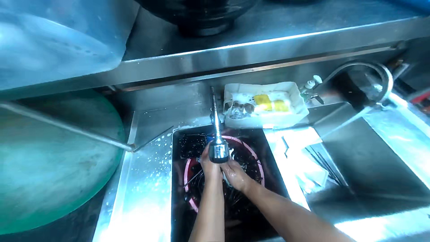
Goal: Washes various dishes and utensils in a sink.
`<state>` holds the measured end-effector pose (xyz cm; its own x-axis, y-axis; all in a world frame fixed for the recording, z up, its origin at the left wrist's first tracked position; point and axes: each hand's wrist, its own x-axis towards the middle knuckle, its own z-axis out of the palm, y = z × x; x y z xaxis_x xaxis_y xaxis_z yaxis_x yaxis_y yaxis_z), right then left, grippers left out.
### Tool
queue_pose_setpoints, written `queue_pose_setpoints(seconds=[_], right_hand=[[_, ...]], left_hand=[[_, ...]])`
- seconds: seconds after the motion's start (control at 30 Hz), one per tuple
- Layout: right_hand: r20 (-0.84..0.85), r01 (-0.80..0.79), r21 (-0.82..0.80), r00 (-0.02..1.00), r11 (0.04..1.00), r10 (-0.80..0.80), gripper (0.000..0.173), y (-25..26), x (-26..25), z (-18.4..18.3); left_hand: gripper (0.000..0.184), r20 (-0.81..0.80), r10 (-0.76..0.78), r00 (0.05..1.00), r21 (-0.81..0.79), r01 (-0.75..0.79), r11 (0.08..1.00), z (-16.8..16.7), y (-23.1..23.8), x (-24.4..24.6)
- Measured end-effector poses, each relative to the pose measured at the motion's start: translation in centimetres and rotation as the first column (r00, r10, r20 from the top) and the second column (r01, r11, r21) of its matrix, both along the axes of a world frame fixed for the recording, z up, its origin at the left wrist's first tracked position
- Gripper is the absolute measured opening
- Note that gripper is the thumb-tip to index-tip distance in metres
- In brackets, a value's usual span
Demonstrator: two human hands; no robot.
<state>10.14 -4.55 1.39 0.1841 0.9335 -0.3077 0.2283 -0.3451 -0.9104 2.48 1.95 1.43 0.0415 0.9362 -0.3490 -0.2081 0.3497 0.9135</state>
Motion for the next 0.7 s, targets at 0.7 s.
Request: queue_pose_setpoints(seconds=[0.7], right_hand=[[0.021, 0.904, -0.227, 0.377, 0.363, -0.926, 0.037, -17.7, 20.6, -6.3]], left_hand=[[0.066, -0.665, -0.64, -0.385, -0.717, 0.569, 0.403, -17.0, -9.1, -6.4]])
